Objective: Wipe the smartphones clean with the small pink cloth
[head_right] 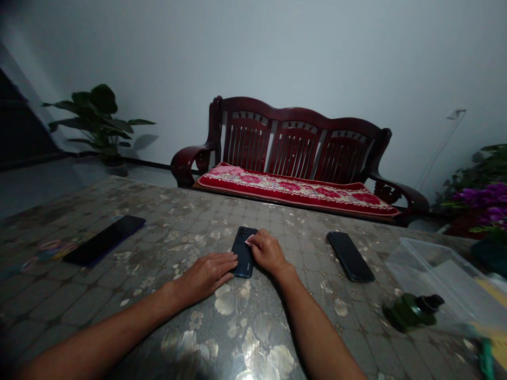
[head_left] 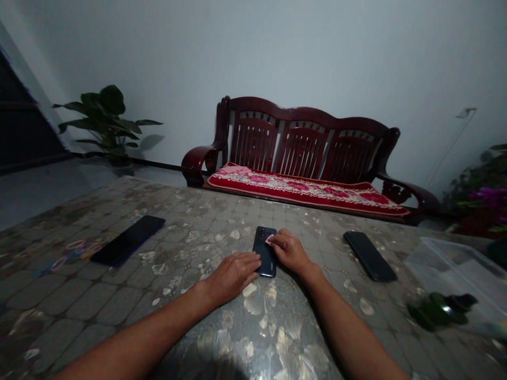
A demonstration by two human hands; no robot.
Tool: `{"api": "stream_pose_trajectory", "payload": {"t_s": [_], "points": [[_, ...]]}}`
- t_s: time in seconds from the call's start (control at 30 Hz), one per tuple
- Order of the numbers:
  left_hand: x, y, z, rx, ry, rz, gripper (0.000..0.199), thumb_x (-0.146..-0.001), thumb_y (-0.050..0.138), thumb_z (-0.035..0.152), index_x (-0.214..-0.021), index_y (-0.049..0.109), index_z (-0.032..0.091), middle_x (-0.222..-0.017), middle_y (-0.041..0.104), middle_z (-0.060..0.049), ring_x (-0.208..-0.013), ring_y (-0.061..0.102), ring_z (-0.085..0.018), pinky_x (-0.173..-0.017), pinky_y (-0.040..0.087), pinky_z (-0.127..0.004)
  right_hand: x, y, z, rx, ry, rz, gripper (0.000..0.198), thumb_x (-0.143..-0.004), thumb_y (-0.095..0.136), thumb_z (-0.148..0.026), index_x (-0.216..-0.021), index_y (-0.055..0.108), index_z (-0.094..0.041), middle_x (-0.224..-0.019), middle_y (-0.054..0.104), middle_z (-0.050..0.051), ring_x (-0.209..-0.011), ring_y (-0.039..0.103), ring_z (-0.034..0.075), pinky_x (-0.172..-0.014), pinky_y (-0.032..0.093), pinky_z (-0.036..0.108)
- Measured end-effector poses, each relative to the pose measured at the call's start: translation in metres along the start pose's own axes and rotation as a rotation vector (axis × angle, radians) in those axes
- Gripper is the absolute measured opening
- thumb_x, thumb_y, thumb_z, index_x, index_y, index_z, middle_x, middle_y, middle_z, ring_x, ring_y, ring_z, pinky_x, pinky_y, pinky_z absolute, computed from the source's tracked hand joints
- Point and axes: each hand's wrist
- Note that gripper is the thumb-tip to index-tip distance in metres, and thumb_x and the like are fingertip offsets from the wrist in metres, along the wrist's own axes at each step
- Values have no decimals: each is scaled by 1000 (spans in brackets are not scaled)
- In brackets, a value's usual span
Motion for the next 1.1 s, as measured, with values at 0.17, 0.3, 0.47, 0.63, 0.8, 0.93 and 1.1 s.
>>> {"api": "stream_pose_trajectory", "payload": {"t_s": [0.17,0.3,0.47,0.63,0.8,0.93,1.1], "points": [[1,1,0,-6,11,49,27,-95,62,19,-121,68,19,-125,72,-10,-119,67,-24,-102,54,-38,3,-4,-7,18,-76,-114,28,-80,59,-2,-92,77,-20,-83,61,2,-77,61,15,-72,47,25],[0,2,2,-21,14,73,25,-94,63,18,-118,69,19,-123,73,-10,-117,68,-25,-101,55,-38,1,-5,-10,-14,-54,-183,25,-80,62,-4,-88,78,-22,-80,62,1,-77,61,15,-71,47,24],[-2,8,5,-36,-9,92,21,-93,66,20,-114,70,19,-123,73,-9,-114,70,-25,-98,57,-38,-6,0,0,95,66,-4,21,-90,59,-10,-95,76,-22,-86,63,3,-81,61,15,-75,48,24],[-4,13,5,-86,18,115,16,-93,67,22,-109,71,19,-118,75,-9,-111,71,-25,-95,57,-38,-12,5,-4,235,78,-46,21,-92,58,-11,-96,75,-23,-90,63,4,-79,60,15,-70,44,23],[-4,12,6,-91,20,127,17,-94,66,23,-109,71,19,-115,76,-8,-110,71,-25,-94,56,-37,-15,4,-19,200,-50,-191,24,-89,59,-8,-95,76,-23,-90,65,3,-82,61,16,-71,44,24],[-3,14,4,-90,33,141,16,-96,65,24,-109,72,19,-114,76,-7,-109,71,-24,-94,56,-36,-16,5,-17,154,-34,-178,26,-88,59,-7,-96,77,-25,-92,66,3,-85,63,16,-73,45,23],[-3,19,2,-53,29,146,16,-96,65,25,-108,73,20,-112,77,-7,-109,72,-25,-93,57,-37,-17,9,-10,216,43,-45,23,-92,58,-10,-97,76,-23,-92,66,6,-86,62,18,-72,45,25]]}}
Point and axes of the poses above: each hand's wrist, its own x-axis away from the middle knuckle, its own y-axis out of the palm, z = x × y
